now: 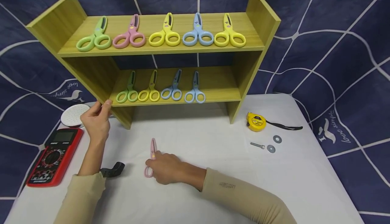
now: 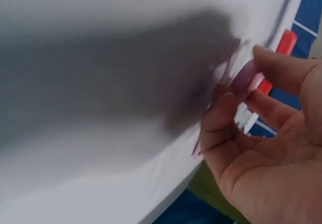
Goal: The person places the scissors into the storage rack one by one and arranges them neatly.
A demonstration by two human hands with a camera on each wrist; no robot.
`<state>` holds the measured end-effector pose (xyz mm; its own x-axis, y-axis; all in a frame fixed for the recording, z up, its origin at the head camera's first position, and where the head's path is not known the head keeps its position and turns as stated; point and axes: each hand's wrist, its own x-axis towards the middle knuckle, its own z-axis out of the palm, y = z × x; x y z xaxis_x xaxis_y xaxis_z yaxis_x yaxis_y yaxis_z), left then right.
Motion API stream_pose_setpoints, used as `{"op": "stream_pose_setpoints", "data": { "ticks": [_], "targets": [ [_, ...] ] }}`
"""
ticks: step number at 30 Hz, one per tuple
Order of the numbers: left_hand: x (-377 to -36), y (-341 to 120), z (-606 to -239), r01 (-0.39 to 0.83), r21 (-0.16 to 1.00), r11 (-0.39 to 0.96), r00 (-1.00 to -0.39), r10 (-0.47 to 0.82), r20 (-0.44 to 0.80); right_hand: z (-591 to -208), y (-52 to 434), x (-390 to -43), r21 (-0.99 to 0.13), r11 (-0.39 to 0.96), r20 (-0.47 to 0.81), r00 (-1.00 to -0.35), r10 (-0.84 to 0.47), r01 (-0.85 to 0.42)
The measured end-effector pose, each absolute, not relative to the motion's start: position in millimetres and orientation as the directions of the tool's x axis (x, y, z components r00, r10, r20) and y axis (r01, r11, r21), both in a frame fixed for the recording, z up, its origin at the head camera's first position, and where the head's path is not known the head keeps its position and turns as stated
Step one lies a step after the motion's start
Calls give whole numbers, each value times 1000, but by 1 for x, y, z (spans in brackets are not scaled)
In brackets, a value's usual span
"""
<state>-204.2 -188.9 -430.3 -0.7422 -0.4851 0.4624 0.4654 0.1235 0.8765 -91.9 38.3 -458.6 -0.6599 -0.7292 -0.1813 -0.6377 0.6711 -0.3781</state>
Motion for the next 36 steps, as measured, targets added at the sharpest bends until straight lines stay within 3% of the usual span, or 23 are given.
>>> {"op": "stream_pose_setpoints", "data": {
  "ticks": [3, 7, 12, 16, 19, 25, 31, 36],
  "targets": [
    [-203, -188, -429, 470, 876, 110, -744, -485, 460, -451, 53, -88, -415, 634, -86, -666, -741, -652],
    [-202, -185, -424, 464, 879, 111, -753, -472, 458, -435, 78, -76, -426, 569, 135, -671, -729, -704],
    [-202, -184, -424, 451, 884, 125, -754, -476, 452, -408, 112, -69, -455, 507, 361, -672, -647, -732],
    [-203, -185, -428, 448, 886, 122, -754, -481, 447, -385, 143, -72, -455, 526, 458, -696, -553, -718],
    [-204, -186, -429, 455, 883, 115, -756, -473, 451, -369, 168, -77, -452, 587, 476, -738, -478, -672],
    [-203, -186, -427, 463, 879, 110, -748, -484, 454, -349, 206, -87, -421, 741, 394, -842, -369, -522],
    [-202, -187, -429, 465, 879, 102, -751, -481, 453, -344, 232, -97, -339, 800, 384, -849, -362, -495],
    [-202, -188, -427, 483, 871, 93, -743, -482, 464, -343, 237, -106, -342, 821, 395, -862, -317, -458]
  ]
}}
